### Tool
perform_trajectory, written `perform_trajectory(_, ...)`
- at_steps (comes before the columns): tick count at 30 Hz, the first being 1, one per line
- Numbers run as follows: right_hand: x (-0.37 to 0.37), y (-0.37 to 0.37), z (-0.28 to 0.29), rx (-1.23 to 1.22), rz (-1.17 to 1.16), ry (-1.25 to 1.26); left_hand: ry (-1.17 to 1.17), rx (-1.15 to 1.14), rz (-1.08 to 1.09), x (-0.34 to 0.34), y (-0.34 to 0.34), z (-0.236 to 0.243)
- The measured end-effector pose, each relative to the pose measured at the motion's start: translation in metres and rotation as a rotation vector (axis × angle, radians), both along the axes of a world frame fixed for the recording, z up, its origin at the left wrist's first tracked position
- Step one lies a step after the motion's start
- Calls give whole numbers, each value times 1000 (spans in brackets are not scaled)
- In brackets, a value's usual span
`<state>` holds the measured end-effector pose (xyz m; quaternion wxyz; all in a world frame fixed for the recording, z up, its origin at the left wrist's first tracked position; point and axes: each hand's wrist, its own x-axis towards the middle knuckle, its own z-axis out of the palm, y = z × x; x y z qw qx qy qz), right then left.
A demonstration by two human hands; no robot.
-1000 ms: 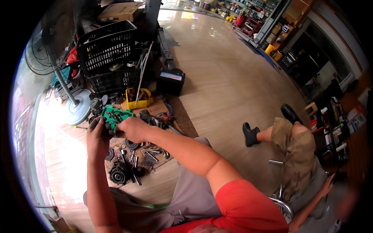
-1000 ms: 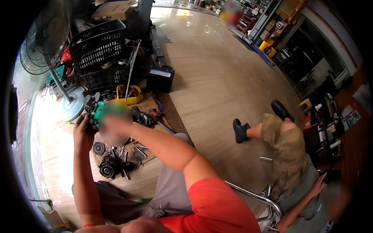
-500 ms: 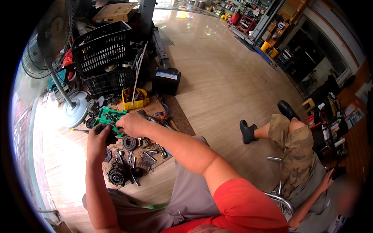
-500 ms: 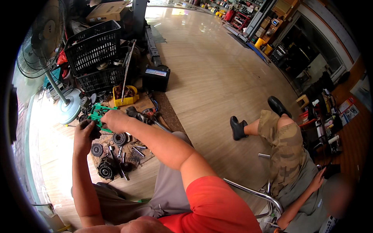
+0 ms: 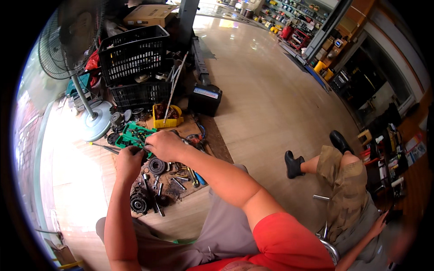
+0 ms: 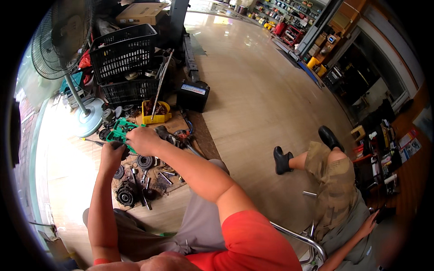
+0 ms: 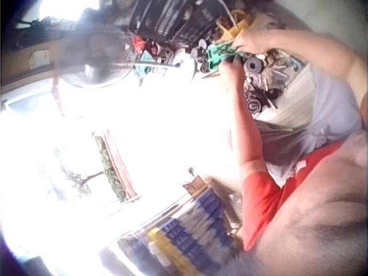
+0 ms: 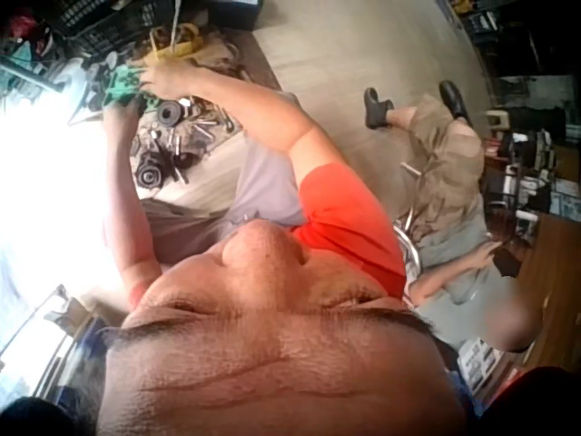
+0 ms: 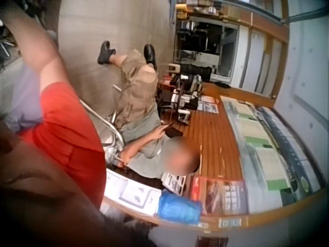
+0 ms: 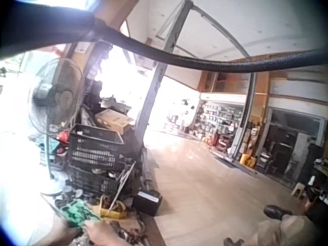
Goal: The person is assembling an alternator by hand, inserting internal metal components into the housing and using a pair of pliers to secure a yellow plastic cover onto internal wiring.
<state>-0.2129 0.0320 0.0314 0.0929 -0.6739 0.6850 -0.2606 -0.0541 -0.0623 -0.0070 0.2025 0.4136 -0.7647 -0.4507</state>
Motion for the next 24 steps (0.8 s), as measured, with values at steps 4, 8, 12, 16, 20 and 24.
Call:
perform_trajectory(4, 1, 1, 0, -52, -62, -79, -36, -115, 38, -6, 13, 16)
perform_trajectory(8, 6, -3, -2, -117, -67, -208, 37, -178, 102, -4, 16, 22)
perform_trajectory(12, 15, -1, -3, -111, -51, -355, 195, -111, 195, -5, 16, 25)
perform_trajectory(16, 24, -1, -6, -109, -17, -441, 367, 68, 228, -5, 19, 36)
perform_trajectory(20, 27, -1, -7, -120, 6, -477, 552, 290, 210, -5, 19, 36)
perform_trajectory(24, 32, -3, -12, -126, 5, -481, 696, 434, 178, -7, 12, 15)
